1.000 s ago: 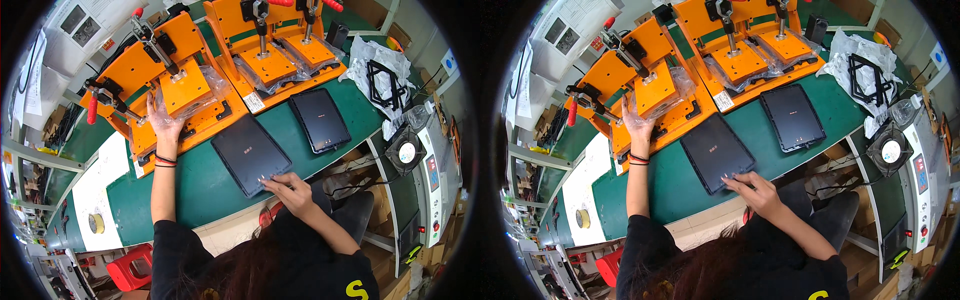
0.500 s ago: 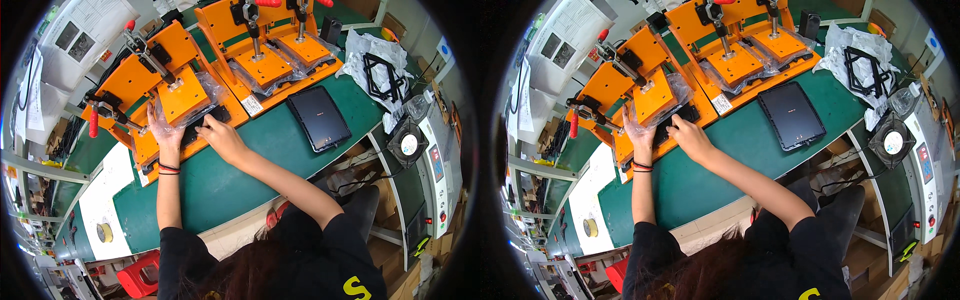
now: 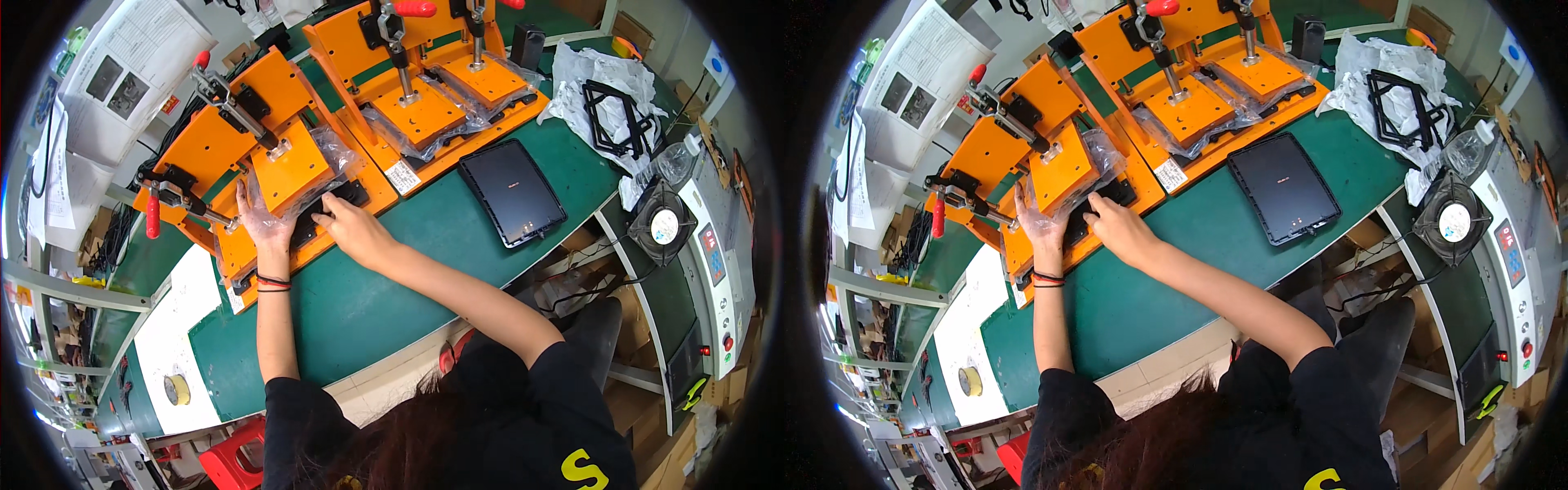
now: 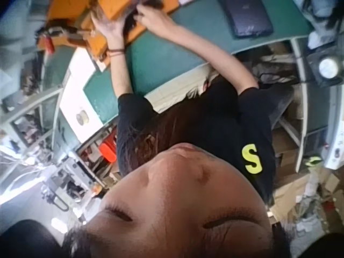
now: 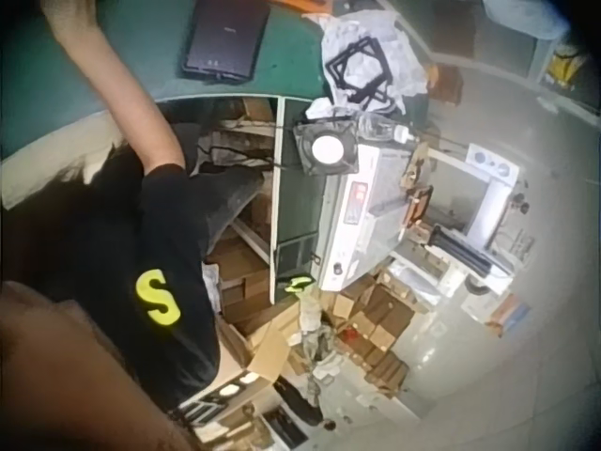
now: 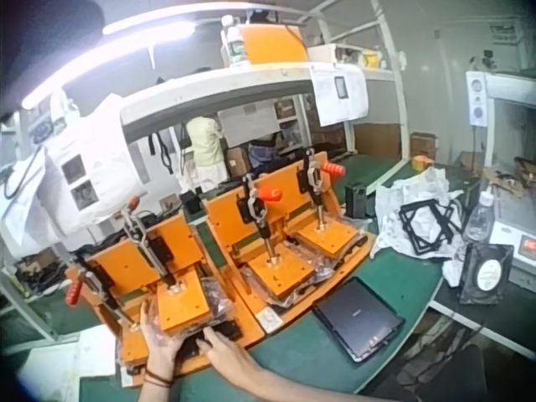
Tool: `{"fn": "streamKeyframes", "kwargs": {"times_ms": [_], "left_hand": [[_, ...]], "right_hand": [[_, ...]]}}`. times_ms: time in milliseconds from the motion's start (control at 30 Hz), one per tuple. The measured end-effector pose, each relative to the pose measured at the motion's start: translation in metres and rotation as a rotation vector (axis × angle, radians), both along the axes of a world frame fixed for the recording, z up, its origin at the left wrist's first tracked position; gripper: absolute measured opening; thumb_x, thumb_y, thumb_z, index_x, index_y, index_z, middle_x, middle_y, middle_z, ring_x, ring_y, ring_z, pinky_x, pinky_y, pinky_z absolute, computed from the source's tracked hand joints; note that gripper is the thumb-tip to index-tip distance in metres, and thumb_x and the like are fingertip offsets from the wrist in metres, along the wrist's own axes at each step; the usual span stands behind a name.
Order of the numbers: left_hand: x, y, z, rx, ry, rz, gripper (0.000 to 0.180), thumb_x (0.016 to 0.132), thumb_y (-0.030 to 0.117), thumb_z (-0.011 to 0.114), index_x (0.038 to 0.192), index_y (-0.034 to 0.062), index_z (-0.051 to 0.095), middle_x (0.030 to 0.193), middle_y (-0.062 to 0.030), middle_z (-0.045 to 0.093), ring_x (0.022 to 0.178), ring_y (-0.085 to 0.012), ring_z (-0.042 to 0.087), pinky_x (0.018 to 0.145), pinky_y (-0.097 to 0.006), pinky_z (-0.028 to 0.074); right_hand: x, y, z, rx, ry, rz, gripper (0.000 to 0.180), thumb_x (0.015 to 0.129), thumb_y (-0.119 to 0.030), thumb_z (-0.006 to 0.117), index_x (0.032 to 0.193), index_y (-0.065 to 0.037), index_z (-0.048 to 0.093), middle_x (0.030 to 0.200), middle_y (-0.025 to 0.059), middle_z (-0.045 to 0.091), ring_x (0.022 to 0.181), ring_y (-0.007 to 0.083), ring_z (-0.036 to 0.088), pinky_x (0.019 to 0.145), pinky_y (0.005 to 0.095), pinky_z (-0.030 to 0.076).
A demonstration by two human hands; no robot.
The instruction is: The person assembles electronic devices by placing black rectangular units into orange clamping jigs and pressing down the handles. They then move the units to a testing machine, attach black frames, and inspect the devices before returning them to the jigs. The process is repeated for multiple units.
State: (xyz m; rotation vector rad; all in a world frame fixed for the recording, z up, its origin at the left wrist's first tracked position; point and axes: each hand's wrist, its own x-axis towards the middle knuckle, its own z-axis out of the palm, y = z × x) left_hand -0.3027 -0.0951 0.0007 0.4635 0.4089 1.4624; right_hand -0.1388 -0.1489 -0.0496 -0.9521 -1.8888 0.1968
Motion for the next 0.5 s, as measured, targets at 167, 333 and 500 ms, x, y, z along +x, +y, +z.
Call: {"fn": "streamKeyframes", "kwargs": {"times_ms": [167,333,500], "left_hand": [[0.012,-0.005,0.008,-0.075,0.082,0.085,0.052,0.091,0.047,0.048,0.133,0.0155,0.048,0.136,-0.0076,0.050,0.127,-0.0324,0.043,0.107,-0.055,0.029],[0.000,0.002,-0.002,-0.013,0.085,0.067,0.052,0.091,0.047,0.049,0.132,0.0142,0.050,0.134,-0.0079,0.052,0.126,-0.0322,0.044,0.106,-0.054,0.031],[-0.004,0.000,-0.003,-0.033,0.108,0.071,0.051,0.091,0.047,0.049,0.130,0.0143,0.051,0.132,-0.0074,0.053,0.125,-0.0310,0.046,0.105,-0.053,0.032]], "right_hand": [[0.009,0.009,0.005,-0.193,0.011,0.166,0.022,0.084,-0.004,0.058,0.103,0.005,0.065,0.102,0.0192,0.052,0.090,0.0349,0.059,0.081,0.0407,0.050],[0.014,0.016,0.009,-0.220,-0.021,0.237,0.027,0.081,0.000,0.059,0.107,0.002,0.066,0.100,0.0171,0.052,0.086,0.0316,0.060,0.077,0.0392,0.051],[0.018,-0.011,0.018,-0.073,0.034,0.161,0.023,0.083,-0.006,0.059,0.103,0.004,0.065,0.102,0.0162,0.052,0.086,0.0328,0.061,0.076,0.0399,0.052]]}}
